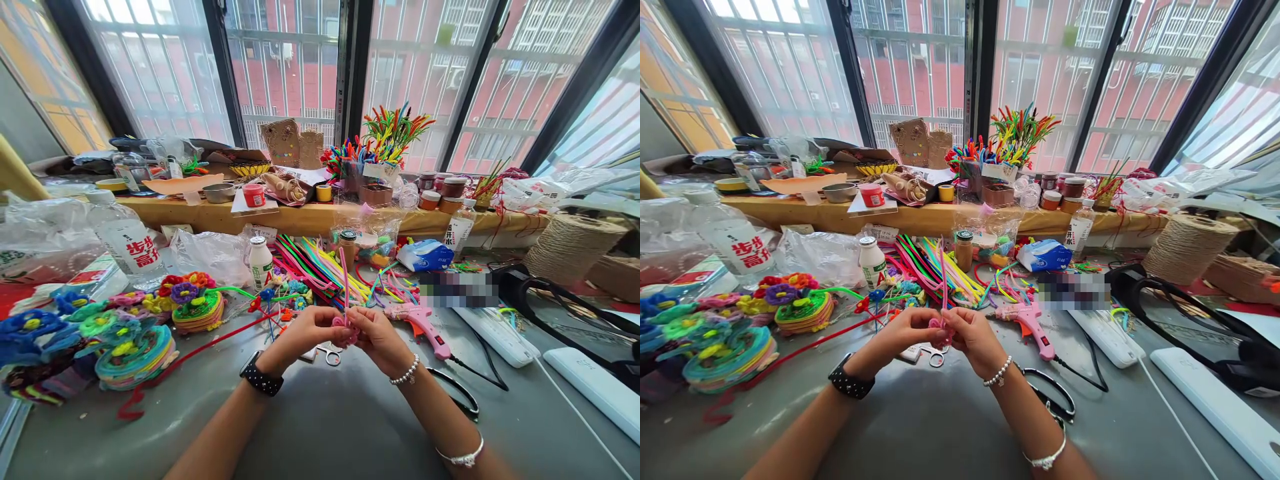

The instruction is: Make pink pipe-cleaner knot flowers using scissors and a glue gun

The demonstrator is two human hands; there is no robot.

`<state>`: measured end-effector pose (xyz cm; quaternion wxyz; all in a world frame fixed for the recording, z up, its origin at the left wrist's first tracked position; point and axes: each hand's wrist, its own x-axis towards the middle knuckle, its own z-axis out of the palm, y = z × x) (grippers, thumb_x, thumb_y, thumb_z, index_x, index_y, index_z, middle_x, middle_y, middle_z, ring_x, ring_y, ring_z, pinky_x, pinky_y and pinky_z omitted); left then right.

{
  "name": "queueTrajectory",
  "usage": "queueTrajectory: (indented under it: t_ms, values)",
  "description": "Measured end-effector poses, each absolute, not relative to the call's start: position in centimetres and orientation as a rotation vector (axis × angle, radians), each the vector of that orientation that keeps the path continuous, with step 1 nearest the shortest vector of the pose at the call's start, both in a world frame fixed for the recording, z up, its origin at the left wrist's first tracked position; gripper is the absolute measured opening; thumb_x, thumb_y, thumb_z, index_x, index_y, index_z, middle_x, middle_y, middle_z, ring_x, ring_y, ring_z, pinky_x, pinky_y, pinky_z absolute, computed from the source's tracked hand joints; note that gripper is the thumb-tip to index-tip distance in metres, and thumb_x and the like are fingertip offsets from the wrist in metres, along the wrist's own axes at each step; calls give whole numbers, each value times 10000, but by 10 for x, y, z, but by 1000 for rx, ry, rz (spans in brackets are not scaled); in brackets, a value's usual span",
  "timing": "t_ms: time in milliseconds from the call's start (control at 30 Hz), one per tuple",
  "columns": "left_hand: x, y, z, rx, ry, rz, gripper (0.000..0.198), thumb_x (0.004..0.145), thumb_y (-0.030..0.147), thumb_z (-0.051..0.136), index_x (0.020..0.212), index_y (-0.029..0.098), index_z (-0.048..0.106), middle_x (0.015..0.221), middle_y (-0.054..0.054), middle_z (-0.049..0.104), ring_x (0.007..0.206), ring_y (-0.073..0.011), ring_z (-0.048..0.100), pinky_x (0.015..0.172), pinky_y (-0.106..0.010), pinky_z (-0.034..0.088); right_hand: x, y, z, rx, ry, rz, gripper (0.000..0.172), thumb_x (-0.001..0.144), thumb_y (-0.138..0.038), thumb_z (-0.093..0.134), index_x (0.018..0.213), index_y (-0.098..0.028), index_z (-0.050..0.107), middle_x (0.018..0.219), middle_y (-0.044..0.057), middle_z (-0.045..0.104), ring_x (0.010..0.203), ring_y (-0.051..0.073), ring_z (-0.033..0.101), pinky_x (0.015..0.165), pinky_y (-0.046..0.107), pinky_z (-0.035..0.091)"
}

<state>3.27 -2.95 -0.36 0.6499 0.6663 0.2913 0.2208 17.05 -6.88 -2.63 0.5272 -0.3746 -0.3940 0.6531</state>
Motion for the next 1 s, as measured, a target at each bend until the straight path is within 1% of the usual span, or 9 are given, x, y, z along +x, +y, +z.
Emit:
queueTrajectory:
  t_ms: [33, 133, 200, 400, 533, 700, 833, 933, 1000]
  values:
    - [33, -29, -4, 1504, 656, 506, 204, 634, 312, 612, 670, 116, 572, 656, -23, 584, 634, -122, 543, 620, -238, 430, 172, -68, -27, -906, -952, 1543, 311, 631, -429, 600, 568, -152, 473, 497, -56, 405, 428, 48, 326, 441, 203, 247]
    - [33, -28, -7, 1469, 656, 538, 228, 635, 328, 611, 695, 112, 577, 679, -32, 587, 628, -124, 541, 617, -245, 427, 179, -66, -27, -983, -1017, 1404, 316, 670, -453, 553, 591, -161, 460, 444, -88, 295, 382, 37, 204, 392, 200, 140]
    - [32, -28, -7, 1459, 666, 568, 228, 638, 329, 609, 696, 111, 576, 666, -27, 581, 609, -117, 532, 605, -239, 422, 185, -65, -26, -1017, -1096, 1338, 300, 688, -445, 539, 621, -160, 471, 440, -94, 266, 384, 38, 167, 390, 209, 99]
    - [31, -30, 0, 1452, 653, 553, 205, 648, 313, 603, 670, 111, 575, 637, -9, 557, 604, -105, 516, 596, -221, 408, 190, -67, -21, -978, -1232, 1456, 262, 695, -388, 558, 626, -143, 492, 468, -81, 320, 399, 37, 166, 397, 223, 81]
    - [32, -30, -1, 1444, 666, 552, 224, 639, 335, 607, 658, 116, 566, 620, 0, 540, 595, -104, 508, 599, -225, 410, 188, -67, -22, -948, -1149, 1533, 274, 677, -400, 568, 619, -142, 497, 475, -83, 300, 406, 37, 131, 402, 225, 69]
    - [35, -29, -1, 1521, 747, 539, 311, 689, 422, 518, 693, 122, 600, 657, -9, 553, 596, -104, 499, 574, -216, 411, 189, -66, -20, -1086, -1187, 1367, 297, 656, -427, 577, 607, -145, 501, 466, -81, 294, 399, 38, 160, 402, 228, 79]
    - [34, -27, -2, 1536, 788, 567, 281, 682, 391, 541, 679, 121, 618, 607, 6, 555, 557, -87, 476, 560, -203, 403, 189, -65, -20, -1181, -1252, 1230, 344, 670, -477, 536, 571, -152, 482, 443, -79, 275, 390, 44, 170, 389, 228, 99]
    - [33, -26, -4, 1415, 826, 643, 254, 641, 346, 603, 758, 121, 617, 686, -13, 609, 616, -103, 533, 614, -217, 428, 187, -64, -23, -1213, -1289, 1106, 360, 698, -507, 480, 593, -163, 458, 480, -65, 327, 394, 51, 225, 378, 218, 162]
    - [33, -27, -4, 1347, 866, 706, 255, 610, 336, 636, 740, 119, 605, 692, -20, 620, 662, -125, 567, 641, -233, 446, 185, -64, -25, -1228, -1351, 987, 331, 707, -491, 484, 658, -164, 461, 550, -45, 396, 437, 63, 308, 405, 211, 238]
